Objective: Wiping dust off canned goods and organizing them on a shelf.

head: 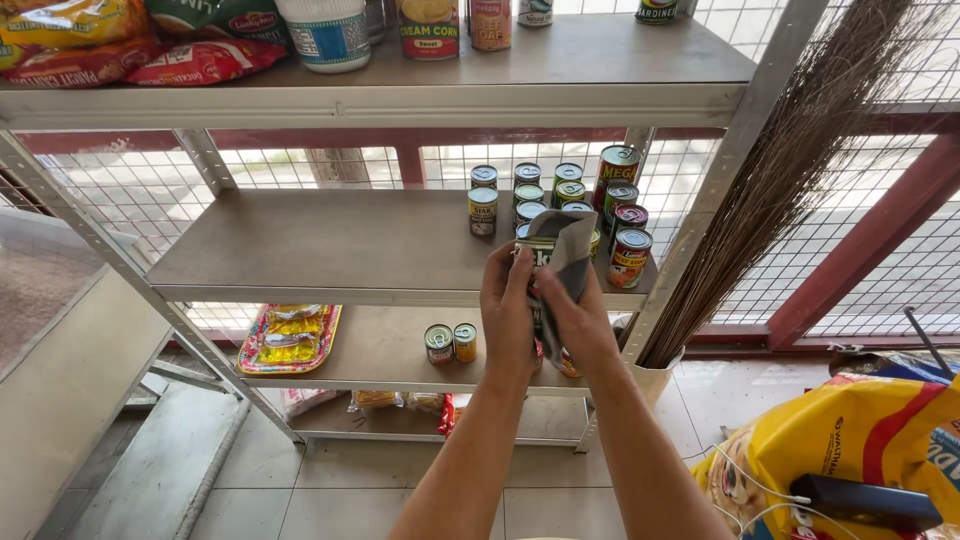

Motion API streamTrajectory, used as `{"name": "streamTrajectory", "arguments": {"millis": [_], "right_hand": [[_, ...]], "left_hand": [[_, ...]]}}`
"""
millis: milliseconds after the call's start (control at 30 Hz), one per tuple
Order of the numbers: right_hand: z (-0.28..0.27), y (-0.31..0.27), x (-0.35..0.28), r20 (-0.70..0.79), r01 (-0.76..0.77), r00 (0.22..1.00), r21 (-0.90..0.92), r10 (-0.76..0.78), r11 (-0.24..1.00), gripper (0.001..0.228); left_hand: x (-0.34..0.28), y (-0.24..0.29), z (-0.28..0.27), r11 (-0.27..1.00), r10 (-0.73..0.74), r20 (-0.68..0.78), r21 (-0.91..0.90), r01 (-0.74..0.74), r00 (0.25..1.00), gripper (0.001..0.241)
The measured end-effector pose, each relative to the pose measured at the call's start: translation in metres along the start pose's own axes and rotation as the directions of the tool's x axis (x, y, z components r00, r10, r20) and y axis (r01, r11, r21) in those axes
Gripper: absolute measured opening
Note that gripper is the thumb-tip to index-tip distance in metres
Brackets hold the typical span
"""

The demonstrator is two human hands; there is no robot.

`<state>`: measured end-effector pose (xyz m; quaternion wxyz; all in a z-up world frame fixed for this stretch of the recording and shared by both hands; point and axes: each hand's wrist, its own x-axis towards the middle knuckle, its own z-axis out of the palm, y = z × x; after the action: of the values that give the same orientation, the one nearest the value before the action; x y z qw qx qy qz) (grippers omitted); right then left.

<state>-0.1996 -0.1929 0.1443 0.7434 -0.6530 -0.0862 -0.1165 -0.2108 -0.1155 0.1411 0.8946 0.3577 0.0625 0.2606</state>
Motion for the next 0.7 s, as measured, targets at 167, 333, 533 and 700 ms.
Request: {"name": "streamTrajectory", "arguments": {"millis": [167,333,533,700], "right_hand": [[-0.003,0.007,0.000,0.115,0.050,0.992,-0.049,-0.044,0.998,0.039],[-0.009,0.017,0.009,-0.035,0.093,0.995,0.016,-0.092,0.996,0.042],[0.001,0.012,-0.001,0.072,0.069,0.995,-0.068,-0.064,0.995,0.033],[0.000,0.002,-0.010,0.141,0.065,0.989,-0.145,-0.044,0.987,0.030]], "left_hand": [[0.004,-0.007,-0.001,1.000,0.029,0.015,-0.007,-0.029,0.999,0.018],[-0.006,0.003,0.010,0.999,-0.010,-0.012,-0.051,0.009,1.000,0.018],[-0.008,0.009,0.003,0.998,-0.057,-0.043,0.033,0.058,0.997,0.022],[0.001,0.000,-0.003,0.998,-0.025,-0.080,0.051,0.029,0.996,0.017]]}}
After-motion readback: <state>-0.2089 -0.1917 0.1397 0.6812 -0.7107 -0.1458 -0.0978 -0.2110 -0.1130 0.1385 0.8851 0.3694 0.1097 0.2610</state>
